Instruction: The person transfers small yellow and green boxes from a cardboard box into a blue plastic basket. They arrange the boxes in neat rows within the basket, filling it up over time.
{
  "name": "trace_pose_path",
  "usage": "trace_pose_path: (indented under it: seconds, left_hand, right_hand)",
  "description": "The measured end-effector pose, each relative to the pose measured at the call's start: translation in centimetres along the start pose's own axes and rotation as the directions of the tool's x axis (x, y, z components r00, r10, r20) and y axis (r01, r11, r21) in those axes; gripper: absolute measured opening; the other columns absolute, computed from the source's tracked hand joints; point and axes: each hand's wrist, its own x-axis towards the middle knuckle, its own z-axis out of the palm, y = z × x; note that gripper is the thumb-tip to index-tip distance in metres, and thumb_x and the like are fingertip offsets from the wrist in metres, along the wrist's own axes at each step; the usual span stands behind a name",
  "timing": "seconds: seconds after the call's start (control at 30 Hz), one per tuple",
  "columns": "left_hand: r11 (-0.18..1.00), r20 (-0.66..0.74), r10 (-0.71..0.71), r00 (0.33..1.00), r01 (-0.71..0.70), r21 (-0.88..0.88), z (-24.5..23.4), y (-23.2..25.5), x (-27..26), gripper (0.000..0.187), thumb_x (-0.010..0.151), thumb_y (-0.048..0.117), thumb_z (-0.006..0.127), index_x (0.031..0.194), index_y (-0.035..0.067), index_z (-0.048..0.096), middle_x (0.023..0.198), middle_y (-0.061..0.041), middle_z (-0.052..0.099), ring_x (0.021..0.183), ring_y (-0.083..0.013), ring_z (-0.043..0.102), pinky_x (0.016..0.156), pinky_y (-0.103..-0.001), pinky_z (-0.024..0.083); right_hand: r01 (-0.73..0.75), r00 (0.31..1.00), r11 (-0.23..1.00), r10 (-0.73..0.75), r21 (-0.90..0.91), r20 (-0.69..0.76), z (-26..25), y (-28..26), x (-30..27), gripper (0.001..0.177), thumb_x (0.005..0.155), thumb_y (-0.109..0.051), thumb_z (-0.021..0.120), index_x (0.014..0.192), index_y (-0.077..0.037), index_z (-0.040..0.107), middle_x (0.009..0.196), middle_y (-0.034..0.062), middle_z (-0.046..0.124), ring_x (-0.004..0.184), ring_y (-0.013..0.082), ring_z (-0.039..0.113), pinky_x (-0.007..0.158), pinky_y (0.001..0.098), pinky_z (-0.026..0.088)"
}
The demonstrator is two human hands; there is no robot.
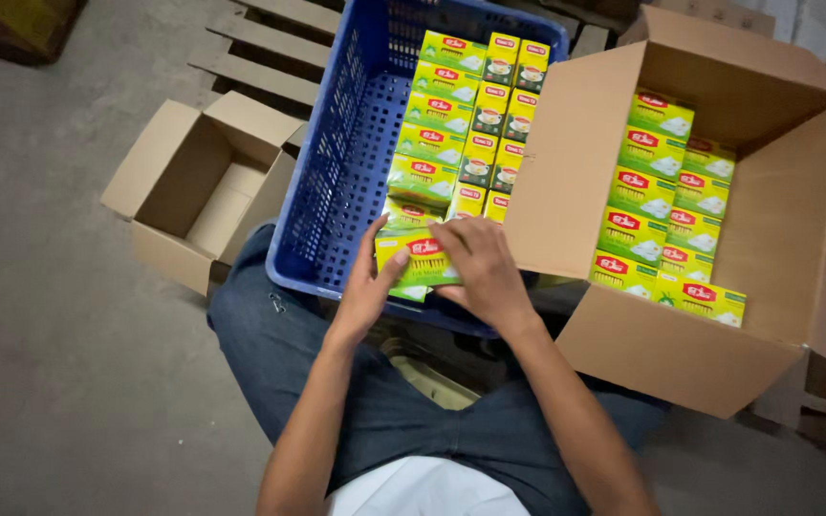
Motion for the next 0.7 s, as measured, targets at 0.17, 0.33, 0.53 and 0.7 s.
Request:
trace_pose_path:
  seconds: [0.17, 0.33, 0.53, 0.7]
  left_hand:
    - [0.990, -0.215, -0.044, 0.976, 0.071, 0.124, -1.8, -1.5, 2.4, 0.094, 0.107, 0.047, 0.070, 0.178, 0.008, 0.023, 0.169, -0.039, 0.039, 0.156, -0.0539, 0.042, 0.126, -0.063, 0.039]
    - [0.954, -0.395, -0.094, 0.914, 0.197, 0.227, -5.9, -6.3, 6.3, 0.103, 0.105, 0.056, 0.072, 0.179, 0.005, 0.022, 0.175, -0.038, 0.033, 0.166, -0.0500, 0.029, 0.137, -0.060, 0.023]
    - [0.881, -0.387, -0.033, 0.921, 0.210, 0.424, -7.0, -9.3, 10.6, 0.110, 0.104, 0.064, 0.071, 0.177, -0.002, 0.022, 0.164, -0.041, 0.045, 0.159, -0.0538, 0.041, 0.134, -0.063, 0.028]
    - [0.896, -0.289, 0.020, 0.957, 0.111, 0.430, -7.6, -11.2, 15.3, 0.111, 0.103, 0.063, 0.074, 0.176, -0.002, 0.022, 0.166, -0.039, 0.044, 0.160, -0.0536, 0.041, 0.135, -0.061, 0.030]
  right_hand:
    - [-0.282, 0.931, 0.957, 0.288, 0.060, -0.226, -0.4, 2.2, -2.0, 0.092, 0.078, -0.049, 0.096, 0.153, -0.006, 0.062, 0.138, 0.0196, 0.062, 0.138, 0.0428, 0.054, 0.124, 0.0620, 0.033]
    - [-0.446, 0.807, 0.884, 0.464, 0.139, -0.365, 0.2, 3.7, -3.8, 0.065, 0.097, -0.022, 0.087, 0.151, 0.000, 0.057, 0.139, 0.0247, 0.053, 0.137, 0.0504, 0.052, 0.121, 0.0637, 0.037]
    - [-0.442, 0.766, 0.897, 0.377, -0.001, -0.520, 2.5, 4.7, -4.3, 0.061, 0.090, -0.014, 0.084, 0.144, 0.004, 0.063, 0.138, 0.0285, 0.052, 0.134, 0.0559, 0.051, 0.119, 0.0702, 0.036]
    - [-0.442, 0.771, 0.883, 0.284, -0.157, -0.570, 3.4, 5.4, -5.2, 0.048, 0.095, -0.017, 0.081, 0.137, 0.004, 0.071, 0.143, 0.0313, 0.056, 0.135, 0.0576, 0.054, 0.116, 0.0722, 0.039]
